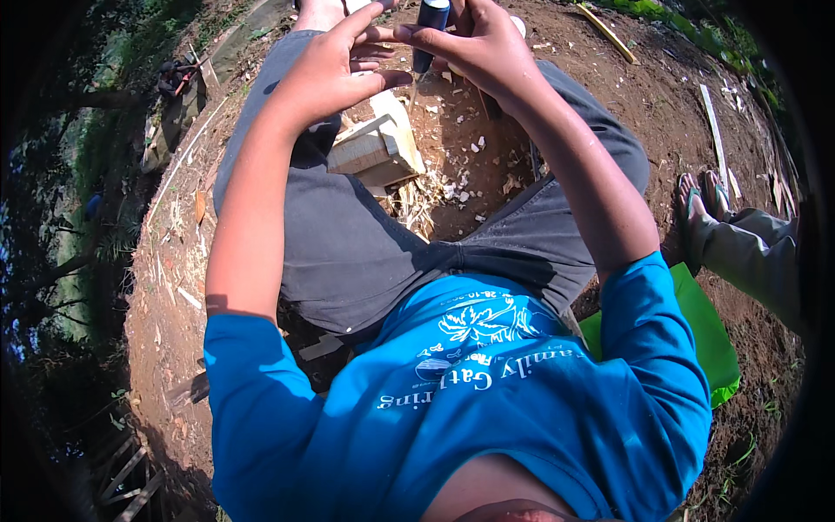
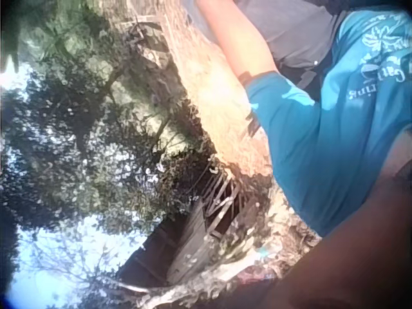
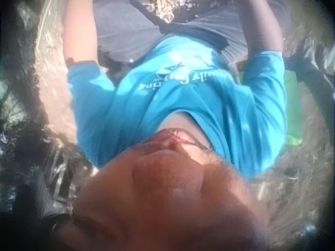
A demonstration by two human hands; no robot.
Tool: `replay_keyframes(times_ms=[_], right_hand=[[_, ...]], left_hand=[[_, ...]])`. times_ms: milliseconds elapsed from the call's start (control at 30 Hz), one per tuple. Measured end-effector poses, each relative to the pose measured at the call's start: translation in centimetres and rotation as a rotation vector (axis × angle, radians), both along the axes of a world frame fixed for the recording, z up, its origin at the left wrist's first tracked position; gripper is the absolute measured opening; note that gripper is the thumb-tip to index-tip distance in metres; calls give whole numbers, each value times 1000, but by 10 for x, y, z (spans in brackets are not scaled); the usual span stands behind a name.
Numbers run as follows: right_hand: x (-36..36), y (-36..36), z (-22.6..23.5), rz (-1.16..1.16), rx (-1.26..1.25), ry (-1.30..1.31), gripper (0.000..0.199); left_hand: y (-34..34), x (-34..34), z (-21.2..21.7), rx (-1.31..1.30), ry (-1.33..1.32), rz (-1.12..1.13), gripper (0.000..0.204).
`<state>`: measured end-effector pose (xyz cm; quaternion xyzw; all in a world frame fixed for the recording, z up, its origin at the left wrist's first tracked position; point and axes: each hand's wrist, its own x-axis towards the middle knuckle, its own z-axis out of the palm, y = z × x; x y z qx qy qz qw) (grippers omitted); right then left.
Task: The person carves a wooden workpiece using a chisel and hammer and then cuts it with a hand saw.
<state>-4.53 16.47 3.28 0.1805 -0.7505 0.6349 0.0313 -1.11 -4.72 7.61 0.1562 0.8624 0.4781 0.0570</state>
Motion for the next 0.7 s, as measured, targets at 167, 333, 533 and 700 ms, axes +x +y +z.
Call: replay_keyframes(times_ms=[167,333,533,700], right_hand=[[-11,-33,30,-14,24,-46,51],[-19,-34,17,-89,-3,82,48],[-10,18,16,-100,116,-153,34],[4,43,-21,-53,-291,-51,20]], left_hand=[[-4,-25,-13,136,-121,42,52],[4,-32,-18,75,-24,82,47],[11,-28,8,-279,150,111,41],[8,-40,8,-28,221,45,33]])
